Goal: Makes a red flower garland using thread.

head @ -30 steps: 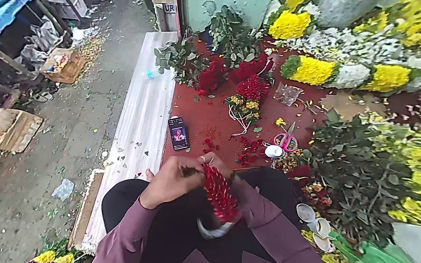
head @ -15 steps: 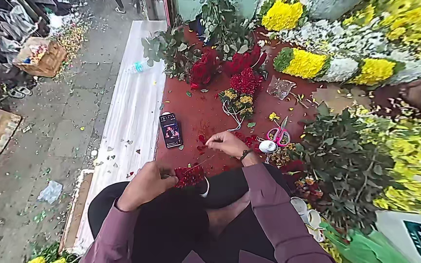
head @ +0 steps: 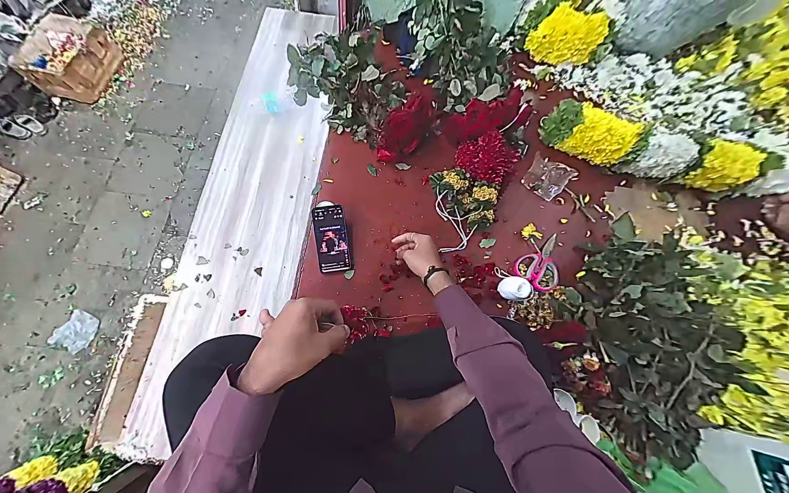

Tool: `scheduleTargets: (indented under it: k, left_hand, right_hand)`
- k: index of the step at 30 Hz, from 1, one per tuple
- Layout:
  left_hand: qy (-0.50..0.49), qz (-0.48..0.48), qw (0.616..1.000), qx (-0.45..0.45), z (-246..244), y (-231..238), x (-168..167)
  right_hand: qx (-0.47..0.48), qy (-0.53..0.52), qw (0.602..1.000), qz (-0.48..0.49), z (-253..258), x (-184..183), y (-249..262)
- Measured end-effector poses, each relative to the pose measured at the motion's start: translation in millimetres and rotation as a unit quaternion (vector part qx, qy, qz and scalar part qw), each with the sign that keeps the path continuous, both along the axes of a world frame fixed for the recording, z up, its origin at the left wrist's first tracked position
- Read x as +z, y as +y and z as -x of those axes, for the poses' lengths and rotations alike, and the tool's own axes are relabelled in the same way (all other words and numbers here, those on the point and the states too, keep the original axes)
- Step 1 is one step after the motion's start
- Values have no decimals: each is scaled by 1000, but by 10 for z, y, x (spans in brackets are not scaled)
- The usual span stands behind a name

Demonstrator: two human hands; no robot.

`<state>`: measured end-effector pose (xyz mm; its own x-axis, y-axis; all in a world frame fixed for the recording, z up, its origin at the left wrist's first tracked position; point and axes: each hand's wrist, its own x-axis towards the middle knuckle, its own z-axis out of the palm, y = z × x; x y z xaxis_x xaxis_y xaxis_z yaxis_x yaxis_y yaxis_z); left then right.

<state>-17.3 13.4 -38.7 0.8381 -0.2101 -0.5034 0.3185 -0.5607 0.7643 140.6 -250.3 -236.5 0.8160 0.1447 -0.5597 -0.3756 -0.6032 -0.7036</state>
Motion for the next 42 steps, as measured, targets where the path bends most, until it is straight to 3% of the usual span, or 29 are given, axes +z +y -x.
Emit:
scheduleTargets:
  k: [4,8,16,20,25,29,33,42]
  left_hand:
    - [3,-3,1000,-5,-2,-13,3]
    - [5,-12,1000,1,6,16,-8]
    - [15,-19,1000,-6,-18,-2,-30]
    - [19,-21,1000,-6,-25,-3,-16]
    - [12,-27,1000,-8,-13,-5,-37]
    - [21,-21,1000,-5,-14,-7,-8]
    - [22,-15,1000,0,-9,-7,2]
    - [23,-30,999,-4,-17,8,-2]
  right_hand:
    - [-60,36,997,-43,147,170,-55]
    - [-113,99,983,-106,12,-20,-23]
    - [-161,162,948,-221,53,73,-46]
    - [-152,109,954,-233,71,81,-27]
    - [-68,12,980,-185,204,-132,-176]
    - [-39,-60,991,-111,167,190,-32]
    - [-47,-63,986,-149,177,178,-12]
    - [-45,-85,988,-119,70,32,-59]
